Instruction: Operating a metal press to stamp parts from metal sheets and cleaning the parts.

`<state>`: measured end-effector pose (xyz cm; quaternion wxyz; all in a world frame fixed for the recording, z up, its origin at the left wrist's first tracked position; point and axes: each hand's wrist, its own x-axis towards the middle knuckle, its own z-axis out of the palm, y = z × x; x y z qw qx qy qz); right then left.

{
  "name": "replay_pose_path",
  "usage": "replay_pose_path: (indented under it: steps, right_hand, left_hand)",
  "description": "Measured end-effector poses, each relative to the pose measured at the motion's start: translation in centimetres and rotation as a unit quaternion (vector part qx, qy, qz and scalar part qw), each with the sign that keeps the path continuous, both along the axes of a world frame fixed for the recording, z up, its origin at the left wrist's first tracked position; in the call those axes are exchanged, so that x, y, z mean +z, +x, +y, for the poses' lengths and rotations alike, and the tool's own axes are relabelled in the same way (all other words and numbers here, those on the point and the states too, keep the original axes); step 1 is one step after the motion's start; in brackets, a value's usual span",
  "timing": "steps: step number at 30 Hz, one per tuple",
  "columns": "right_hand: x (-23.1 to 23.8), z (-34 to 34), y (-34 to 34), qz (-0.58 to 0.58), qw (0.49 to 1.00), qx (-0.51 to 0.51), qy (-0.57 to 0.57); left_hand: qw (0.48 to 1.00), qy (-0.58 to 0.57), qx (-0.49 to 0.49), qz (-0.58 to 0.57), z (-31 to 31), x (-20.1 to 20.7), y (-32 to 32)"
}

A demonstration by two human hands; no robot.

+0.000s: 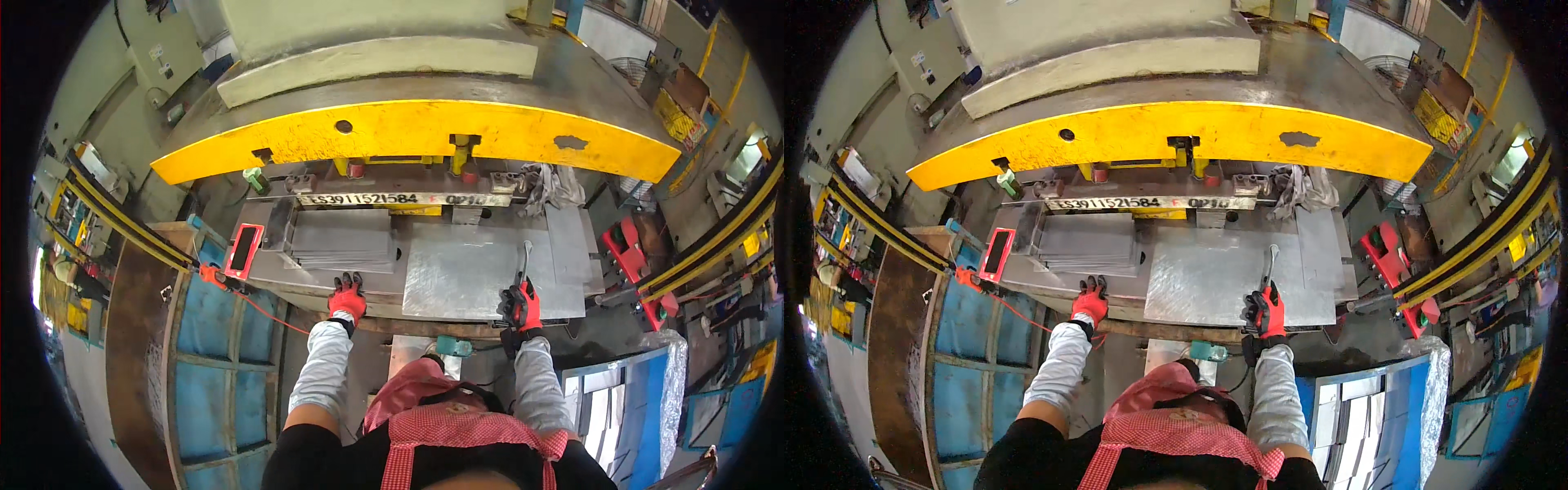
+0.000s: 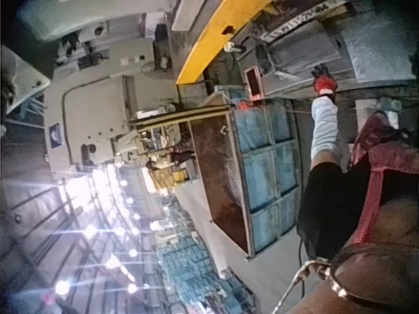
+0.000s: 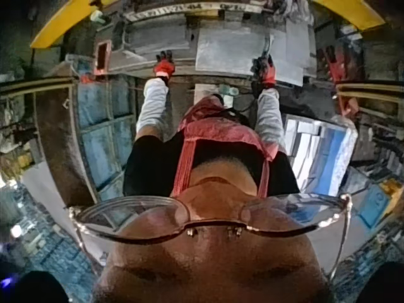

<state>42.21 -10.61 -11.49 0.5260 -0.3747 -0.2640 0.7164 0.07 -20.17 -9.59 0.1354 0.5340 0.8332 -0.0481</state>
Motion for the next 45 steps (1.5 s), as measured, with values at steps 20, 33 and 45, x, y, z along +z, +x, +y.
replay_pose_path:
  steps: [20, 33, 45]
  right_hand:
    - [0.9, 0.0, -0.1, -0.012, 1.000, 0.019, -0.012]
    - [17.6, 7.6, -16.6, -0.118, 0.954, 0.171, 0.216]
    - [23.3, 18.2, -23.0, -0.180, 0.847, 0.078, 0.493]
  left_hand:
    - [0.997, 0.071, -0.022, 0.009, -0.3, -1.6, -0.8]
    - [0.993, 0.095, -0.043, -0.051, -1.8, -0.8, -0.9]
    - [0.714, 0.182, 0.055, -0.674, 10.7, 13.9, 0.1]
